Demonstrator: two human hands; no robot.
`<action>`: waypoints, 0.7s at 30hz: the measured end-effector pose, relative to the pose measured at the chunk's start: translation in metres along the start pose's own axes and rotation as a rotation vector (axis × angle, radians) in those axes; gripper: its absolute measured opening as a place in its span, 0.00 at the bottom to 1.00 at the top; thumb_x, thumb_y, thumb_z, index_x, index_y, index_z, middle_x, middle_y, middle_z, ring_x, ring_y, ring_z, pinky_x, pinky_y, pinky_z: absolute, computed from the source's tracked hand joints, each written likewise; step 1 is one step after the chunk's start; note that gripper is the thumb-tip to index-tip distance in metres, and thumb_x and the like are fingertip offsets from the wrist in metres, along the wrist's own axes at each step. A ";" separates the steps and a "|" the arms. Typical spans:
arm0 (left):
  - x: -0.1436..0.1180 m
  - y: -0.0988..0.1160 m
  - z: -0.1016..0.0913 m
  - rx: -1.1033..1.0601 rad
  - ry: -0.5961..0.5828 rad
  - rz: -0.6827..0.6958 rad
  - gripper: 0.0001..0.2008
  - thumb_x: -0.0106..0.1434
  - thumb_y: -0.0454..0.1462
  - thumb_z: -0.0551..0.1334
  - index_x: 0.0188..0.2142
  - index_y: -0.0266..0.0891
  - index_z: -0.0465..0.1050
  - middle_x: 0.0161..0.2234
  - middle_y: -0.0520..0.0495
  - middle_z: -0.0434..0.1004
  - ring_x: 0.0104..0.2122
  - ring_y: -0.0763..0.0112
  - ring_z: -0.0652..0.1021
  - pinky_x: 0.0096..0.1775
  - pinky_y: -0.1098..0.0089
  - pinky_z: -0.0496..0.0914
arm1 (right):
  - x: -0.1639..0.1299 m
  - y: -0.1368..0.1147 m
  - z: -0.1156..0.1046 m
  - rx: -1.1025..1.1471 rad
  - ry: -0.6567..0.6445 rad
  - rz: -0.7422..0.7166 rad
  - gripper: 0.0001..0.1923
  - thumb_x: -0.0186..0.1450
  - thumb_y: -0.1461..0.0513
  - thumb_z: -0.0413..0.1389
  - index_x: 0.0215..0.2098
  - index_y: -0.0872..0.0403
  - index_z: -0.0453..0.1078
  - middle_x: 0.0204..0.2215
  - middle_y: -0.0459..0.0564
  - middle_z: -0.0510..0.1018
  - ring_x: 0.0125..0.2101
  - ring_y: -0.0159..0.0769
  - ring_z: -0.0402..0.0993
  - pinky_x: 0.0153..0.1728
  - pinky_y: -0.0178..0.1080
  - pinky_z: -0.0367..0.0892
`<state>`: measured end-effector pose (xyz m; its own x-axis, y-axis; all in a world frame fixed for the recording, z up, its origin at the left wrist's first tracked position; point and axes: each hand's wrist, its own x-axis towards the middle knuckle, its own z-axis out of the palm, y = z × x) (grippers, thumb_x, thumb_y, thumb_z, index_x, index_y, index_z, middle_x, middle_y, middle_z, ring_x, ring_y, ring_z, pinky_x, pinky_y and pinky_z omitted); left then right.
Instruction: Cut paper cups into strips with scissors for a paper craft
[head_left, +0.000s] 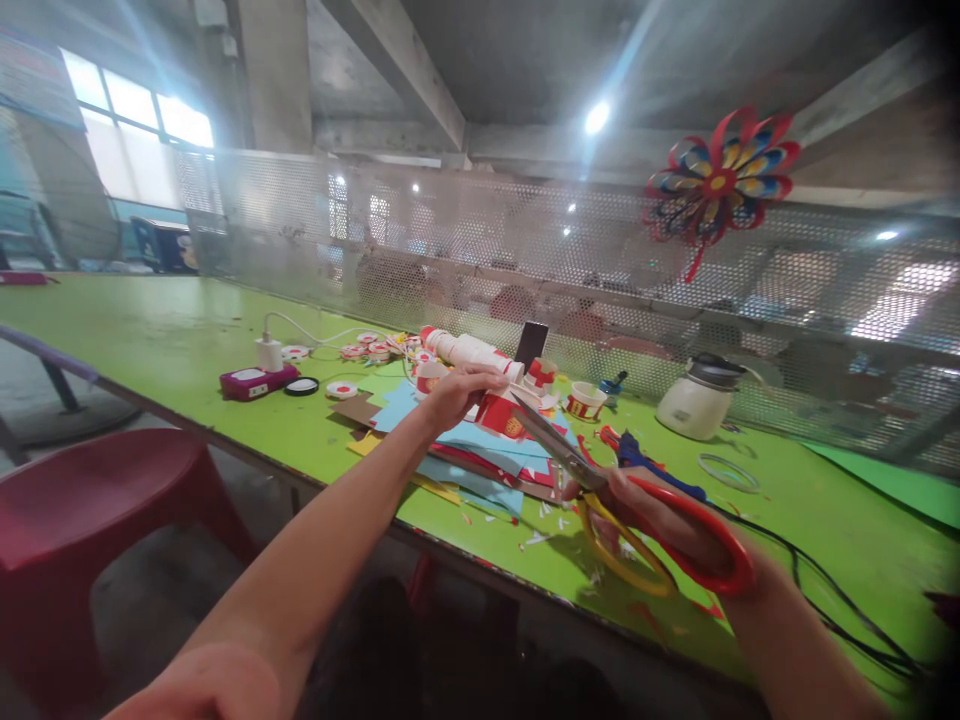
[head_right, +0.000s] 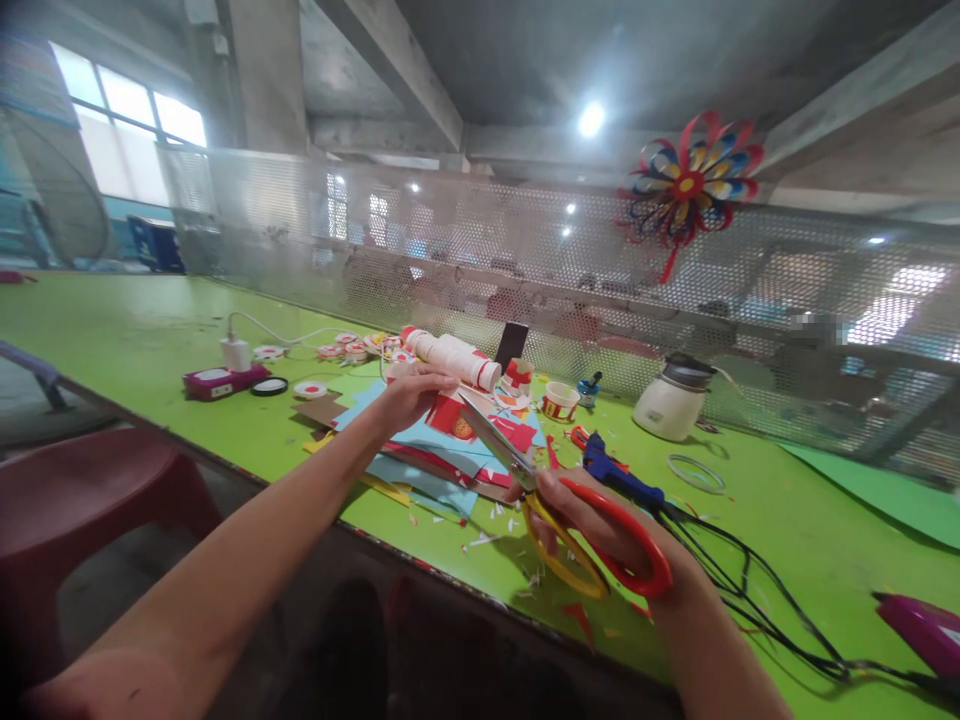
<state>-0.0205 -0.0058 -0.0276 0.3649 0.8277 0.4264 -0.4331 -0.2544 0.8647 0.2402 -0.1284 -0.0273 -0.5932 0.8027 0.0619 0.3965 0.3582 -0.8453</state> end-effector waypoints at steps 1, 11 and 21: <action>0.000 0.000 0.000 0.002 -0.012 -0.007 0.09 0.46 0.38 0.70 0.21 0.33 0.74 0.19 0.51 0.69 0.21 0.76 0.68 0.27 0.71 0.61 | 0.000 -0.001 0.001 0.027 -0.006 0.005 0.27 0.70 0.44 0.40 0.46 0.51 0.73 0.24 0.47 0.73 0.26 0.36 0.71 0.31 0.39 0.69; -0.003 0.003 -0.001 0.053 -0.098 -0.096 0.07 0.44 0.36 0.69 0.21 0.33 0.76 0.20 0.47 0.72 0.21 0.73 0.69 0.27 0.70 0.61 | -0.001 -0.004 0.005 0.000 0.001 0.020 0.24 0.69 0.44 0.43 0.45 0.48 0.74 0.23 0.47 0.73 0.24 0.37 0.70 0.30 0.40 0.70; -0.002 0.004 0.000 0.105 -0.149 -0.062 0.13 0.44 0.41 0.71 0.19 0.32 0.74 0.18 0.50 0.70 0.19 0.78 0.66 0.22 0.74 0.56 | -0.001 -0.006 0.009 0.053 0.013 0.031 0.27 0.69 0.44 0.43 0.48 0.52 0.73 0.21 0.45 0.69 0.21 0.32 0.64 0.26 0.37 0.66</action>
<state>-0.0231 -0.0085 -0.0251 0.5097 0.7620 0.3994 -0.3205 -0.2627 0.9101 0.2325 -0.1357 -0.0273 -0.5715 0.8195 0.0416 0.3769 0.3072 -0.8738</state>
